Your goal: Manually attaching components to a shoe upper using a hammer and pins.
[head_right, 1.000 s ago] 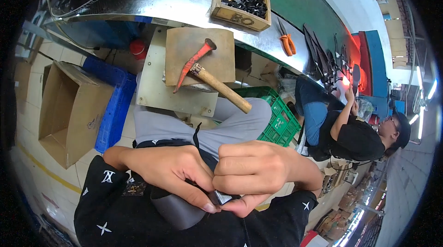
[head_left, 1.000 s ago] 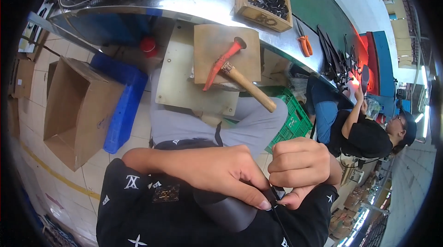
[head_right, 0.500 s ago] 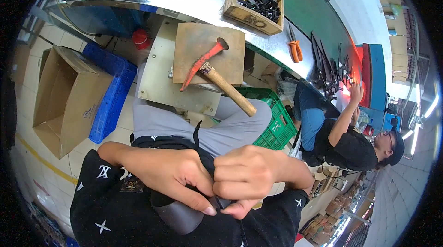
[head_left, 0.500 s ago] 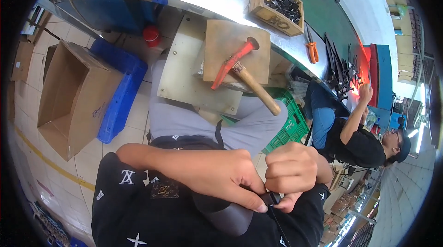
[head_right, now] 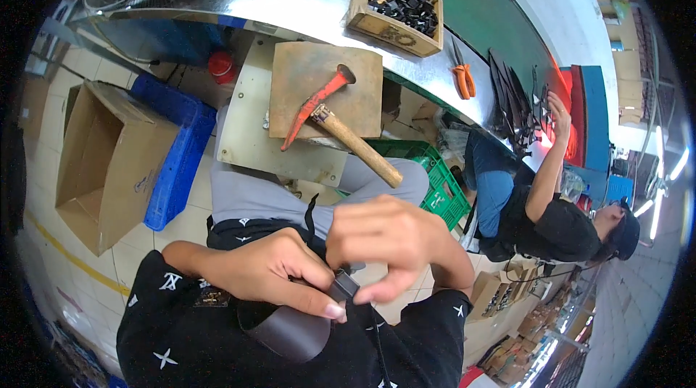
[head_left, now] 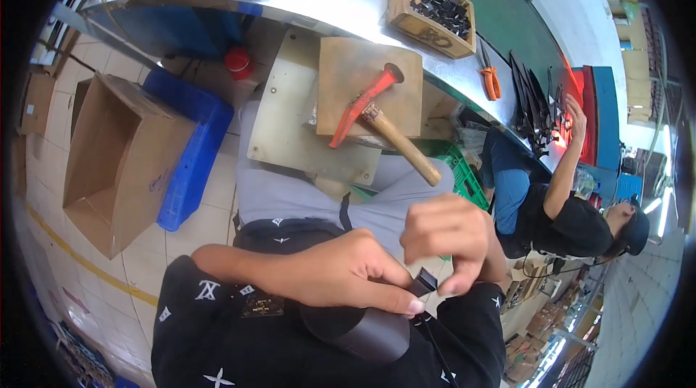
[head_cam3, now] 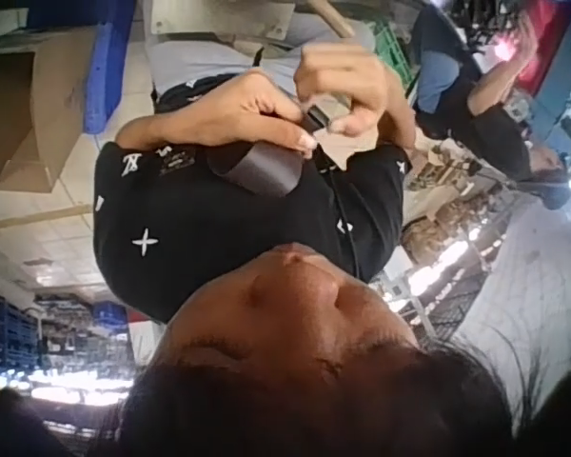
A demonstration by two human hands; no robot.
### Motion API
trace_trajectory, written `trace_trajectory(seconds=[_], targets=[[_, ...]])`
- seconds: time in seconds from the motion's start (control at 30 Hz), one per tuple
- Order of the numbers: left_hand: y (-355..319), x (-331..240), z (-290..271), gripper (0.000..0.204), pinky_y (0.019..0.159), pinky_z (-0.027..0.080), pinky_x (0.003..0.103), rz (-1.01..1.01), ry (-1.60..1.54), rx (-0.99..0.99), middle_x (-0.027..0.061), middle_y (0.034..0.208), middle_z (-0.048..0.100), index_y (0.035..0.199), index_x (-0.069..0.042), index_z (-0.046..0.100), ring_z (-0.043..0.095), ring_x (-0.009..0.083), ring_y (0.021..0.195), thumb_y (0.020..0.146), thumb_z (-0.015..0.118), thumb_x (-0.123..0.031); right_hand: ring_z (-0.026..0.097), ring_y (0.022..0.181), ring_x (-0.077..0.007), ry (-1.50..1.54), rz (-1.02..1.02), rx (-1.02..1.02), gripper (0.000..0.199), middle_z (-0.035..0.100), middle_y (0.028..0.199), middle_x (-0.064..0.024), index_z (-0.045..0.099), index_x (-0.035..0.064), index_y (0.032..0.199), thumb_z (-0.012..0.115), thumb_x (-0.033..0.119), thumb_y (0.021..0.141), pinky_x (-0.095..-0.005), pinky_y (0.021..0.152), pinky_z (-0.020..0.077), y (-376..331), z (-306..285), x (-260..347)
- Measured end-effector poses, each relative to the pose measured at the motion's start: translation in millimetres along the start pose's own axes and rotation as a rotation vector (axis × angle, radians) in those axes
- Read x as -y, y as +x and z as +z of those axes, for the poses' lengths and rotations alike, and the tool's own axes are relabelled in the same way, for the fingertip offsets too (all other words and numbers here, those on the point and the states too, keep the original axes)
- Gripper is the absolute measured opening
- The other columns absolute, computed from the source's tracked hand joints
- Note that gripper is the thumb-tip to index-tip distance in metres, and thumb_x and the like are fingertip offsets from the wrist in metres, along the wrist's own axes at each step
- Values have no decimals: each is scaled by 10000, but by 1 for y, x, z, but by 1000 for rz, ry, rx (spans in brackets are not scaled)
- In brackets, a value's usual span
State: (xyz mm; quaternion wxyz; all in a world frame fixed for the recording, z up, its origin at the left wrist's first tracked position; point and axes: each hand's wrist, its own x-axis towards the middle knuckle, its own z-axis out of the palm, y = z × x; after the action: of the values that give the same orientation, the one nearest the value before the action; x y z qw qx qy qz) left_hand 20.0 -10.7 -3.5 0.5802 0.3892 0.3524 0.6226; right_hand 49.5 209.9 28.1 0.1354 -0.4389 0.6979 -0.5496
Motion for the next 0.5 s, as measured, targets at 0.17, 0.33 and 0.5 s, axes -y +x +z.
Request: trace_trajectory(seconds=[0.17, 0.33, 0.5], targets=[[0, 1, 7, 450, 501, 297, 306, 82, 36, -190, 80, 560, 349, 649, 35, 510, 328, 104, 539, 933, 670, -275, 612, 746, -260, 13, 263, -363, 316, 637, 877, -127, 639, -17, 888, 616, 296, 925, -339, 648, 493, -29, 10, -18], [5, -7, 6, 401, 508, 293, 311, 159, 149, -274, 82, 588, 359, 644, 40, 479, 310, 114, 549, 911, 691, -172, 577, 692, -158, -276, 554, -866, 289, 617, 760, -97, 629, -15, 802, 563, 210, 973, -300, 617, 460, -76, 4, -36], [6, -13, 10, 376, 513, 304, 312, 79, 208, -324, 82, 589, 398, 659, 52, 507, 351, 106, 549, 910, 689, -160, 586, 699, -165, -604, 812, -1217, 260, 603, 750, -95, 634, -32, 832, 570, 177, 972, -301, 636, 452, -121, -45, -87]])
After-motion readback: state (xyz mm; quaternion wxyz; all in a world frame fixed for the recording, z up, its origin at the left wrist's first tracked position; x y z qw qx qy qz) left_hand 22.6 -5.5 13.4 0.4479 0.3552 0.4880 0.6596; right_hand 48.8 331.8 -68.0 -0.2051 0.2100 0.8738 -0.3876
